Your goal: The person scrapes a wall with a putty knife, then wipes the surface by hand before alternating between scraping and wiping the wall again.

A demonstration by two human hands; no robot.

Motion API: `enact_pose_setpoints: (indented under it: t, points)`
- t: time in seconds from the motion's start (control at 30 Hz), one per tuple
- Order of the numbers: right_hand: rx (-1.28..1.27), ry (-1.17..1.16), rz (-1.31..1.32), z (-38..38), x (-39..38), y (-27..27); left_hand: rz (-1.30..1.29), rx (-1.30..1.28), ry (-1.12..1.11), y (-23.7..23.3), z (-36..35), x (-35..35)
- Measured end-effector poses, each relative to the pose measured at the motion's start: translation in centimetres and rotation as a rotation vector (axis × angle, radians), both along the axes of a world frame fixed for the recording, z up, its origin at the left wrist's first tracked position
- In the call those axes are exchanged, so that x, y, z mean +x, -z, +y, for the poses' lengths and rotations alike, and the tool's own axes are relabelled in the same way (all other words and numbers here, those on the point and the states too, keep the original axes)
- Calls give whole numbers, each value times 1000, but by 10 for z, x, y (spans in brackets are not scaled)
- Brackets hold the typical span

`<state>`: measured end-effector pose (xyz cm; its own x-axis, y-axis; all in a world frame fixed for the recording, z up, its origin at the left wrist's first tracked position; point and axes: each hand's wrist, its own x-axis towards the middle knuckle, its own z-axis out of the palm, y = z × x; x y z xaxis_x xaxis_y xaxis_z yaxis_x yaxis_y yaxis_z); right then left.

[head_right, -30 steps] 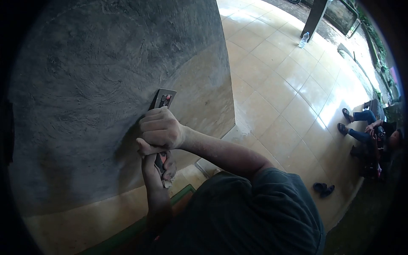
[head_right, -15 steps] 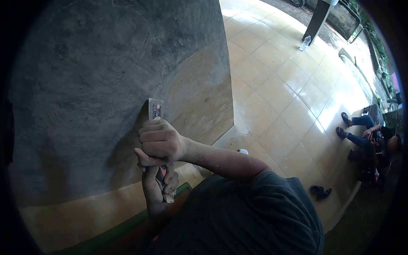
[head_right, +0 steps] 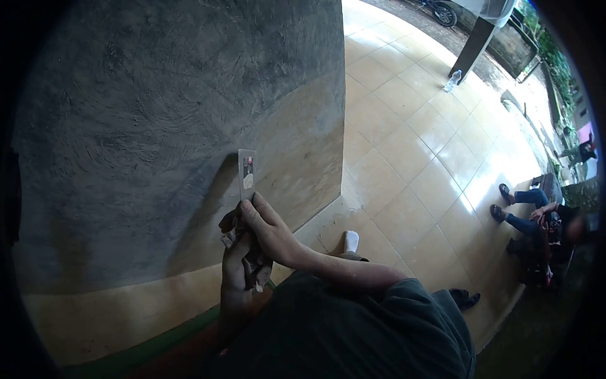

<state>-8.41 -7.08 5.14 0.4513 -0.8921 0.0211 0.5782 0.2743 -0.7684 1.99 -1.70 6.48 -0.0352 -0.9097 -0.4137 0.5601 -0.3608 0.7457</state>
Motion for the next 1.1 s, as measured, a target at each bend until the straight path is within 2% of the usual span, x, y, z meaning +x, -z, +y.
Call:
enact_pose_setpoints:
  t: [0.07,0.1,0.23,0.33,0.4,0.5,0.6,0.67,0.8,0.87,0.9,0.93,1.0,1.03,1.1]
  points:
    - [30,-16,-49,-5,-2,-4,47,-150,268,1,-3,6]
    - [9,14,46,-6,-2,-2,115,-193,166,0,-6,-2]
    - [-76,170,295,-21,-7,-10,20,-222,171,-14,-24,-14]
    - [-102,200,249,-37,-9,-5,-10,-174,166,-4,-36,-14]
    - [-80,216,192,-28,-4,-3,-63,-179,164,-16,-28,-14]
    - [-68,113,409,-4,-2,-21,-128,-101,78,-25,0,-15]
    - [-74,64,399,-14,-1,-28,-52,-111,98,-17,0,-9]
    - [-44,96,420,-17,1,-24,-52,-97,99,-16,-8,-7]
    - [-206,249,564,-23,-13,-33,62,-46,221,-14,-11,10]
    - [-416,77,1278,-26,-29,-53,217,-68,272,-16,-7,18]
    - [-481,296,1207,-22,-28,-45,131,-54,231,-21,-5,16]
    - [-487,301,1204,-24,-26,-40,128,-62,231,-20,-6,18]
    - [-1124,683,597,-28,-21,-36,133,-55,272,-12,-6,20]
    - [-1338,783,347,-39,-10,-43,117,-95,239,-12,-7,14]
    - [-1499,753,174,-66,9,-43,154,-54,280,-7,-13,15]
